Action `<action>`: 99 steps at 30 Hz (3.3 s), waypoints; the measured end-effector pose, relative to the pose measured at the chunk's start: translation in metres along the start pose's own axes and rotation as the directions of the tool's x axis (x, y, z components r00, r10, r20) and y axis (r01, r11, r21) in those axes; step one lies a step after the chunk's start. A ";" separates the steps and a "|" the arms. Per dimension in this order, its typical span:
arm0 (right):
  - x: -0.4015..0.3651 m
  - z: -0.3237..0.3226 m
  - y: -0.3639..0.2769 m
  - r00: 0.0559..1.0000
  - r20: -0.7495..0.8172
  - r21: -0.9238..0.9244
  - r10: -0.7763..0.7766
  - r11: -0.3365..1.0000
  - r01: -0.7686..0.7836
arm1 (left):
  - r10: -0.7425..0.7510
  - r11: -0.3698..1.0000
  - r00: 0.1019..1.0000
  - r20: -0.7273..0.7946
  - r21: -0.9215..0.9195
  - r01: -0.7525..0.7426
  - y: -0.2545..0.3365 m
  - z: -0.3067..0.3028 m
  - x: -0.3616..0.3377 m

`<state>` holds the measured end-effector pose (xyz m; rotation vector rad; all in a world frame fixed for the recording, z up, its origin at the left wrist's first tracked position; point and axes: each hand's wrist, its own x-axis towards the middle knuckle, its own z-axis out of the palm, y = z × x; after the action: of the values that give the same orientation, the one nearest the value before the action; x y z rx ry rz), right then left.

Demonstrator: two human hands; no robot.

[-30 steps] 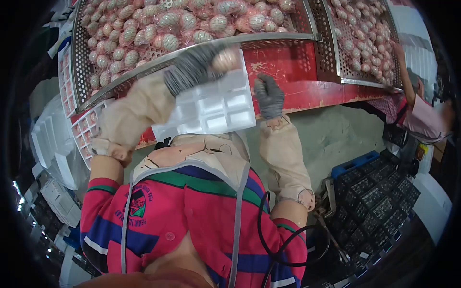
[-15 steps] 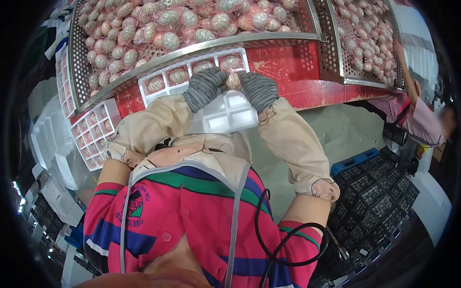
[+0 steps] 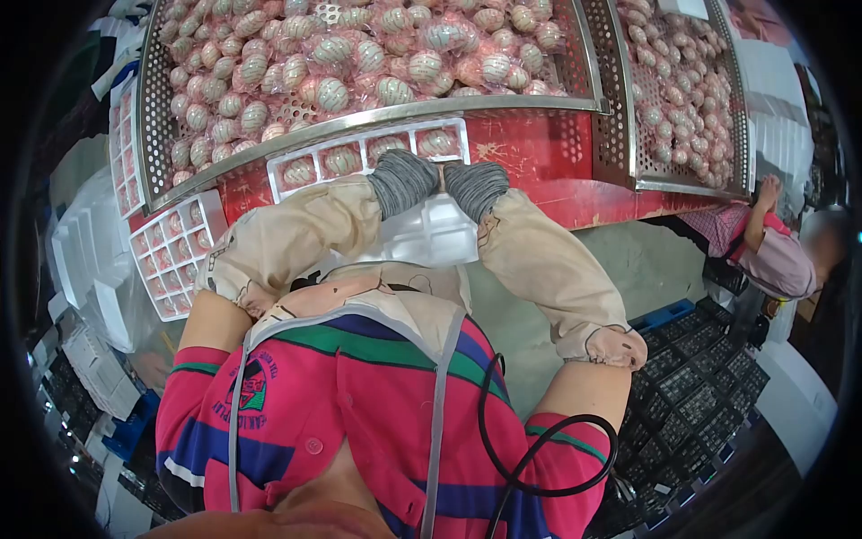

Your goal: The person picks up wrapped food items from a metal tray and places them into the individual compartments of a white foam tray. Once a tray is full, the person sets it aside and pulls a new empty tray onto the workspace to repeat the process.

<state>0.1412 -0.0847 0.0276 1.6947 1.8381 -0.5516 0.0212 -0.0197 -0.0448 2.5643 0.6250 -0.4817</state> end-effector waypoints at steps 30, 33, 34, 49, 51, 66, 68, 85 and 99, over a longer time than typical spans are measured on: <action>-0.037 0.003 -0.029 0.862 -0.467 0.622 0.195 0.766 0.163 | -0.502 0.136 0.865 0.007 -0.987 0.086 -0.036 -0.013 -0.127; -0.030 0.010 -0.050 0.889 -0.432 0.565 0.153 0.814 0.134 | -0.536 0.188 0.840 -0.081 -0.982 0.025 -0.031 0.004 -0.126; -0.025 0.011 -0.052 0.909 -0.389 0.505 0.149 0.860 0.076 | -0.544 0.427 0.800 -0.253 -0.904 0.004 -0.029 0.006 -0.129; 0.015 0.009 -0.050 0.938 -0.312 0.057 -0.152 0.982 0.179 | -0.037 0.999 0.926 -0.376 -0.007 0.037 -0.047 -0.002 -0.103; 0.016 0.013 -0.051 0.885 -0.414 -0.111 -0.213 0.977 0.184 | -0.099 0.995 0.976 -0.194 0.012 0.103 -0.045 -0.007 -0.099; 0.037 0.030 -0.056 0.947 -0.302 0.045 -0.111 0.990 0.131 | 0.349 0.842 0.840 -0.415 0.532 -0.087 -0.154 -0.172 -0.060; 0.036 0.028 -0.057 0.955 -0.283 0.075 -0.085 0.991 0.110 | 0.235 0.899 0.885 -0.402 0.436 -0.041 -0.158 -0.174 -0.046; -0.013 -0.031 -0.097 0.916 -0.384 0.474 -0.115 0.827 0.303 | -0.148 0.941 0.771 -0.619 -0.329 -0.084 -0.078 -0.021 -0.186; 0.034 -0.034 -0.108 0.872 -0.356 0.190 -0.335 0.888 0.418 | -0.143 0.973 0.901 -0.410 -0.226 0.052 -0.085 -0.009 -0.176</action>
<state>0.0288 -0.0493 0.0226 1.6630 2.4559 -0.7466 -0.1670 -0.0077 0.0094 2.4501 0.9052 0.1216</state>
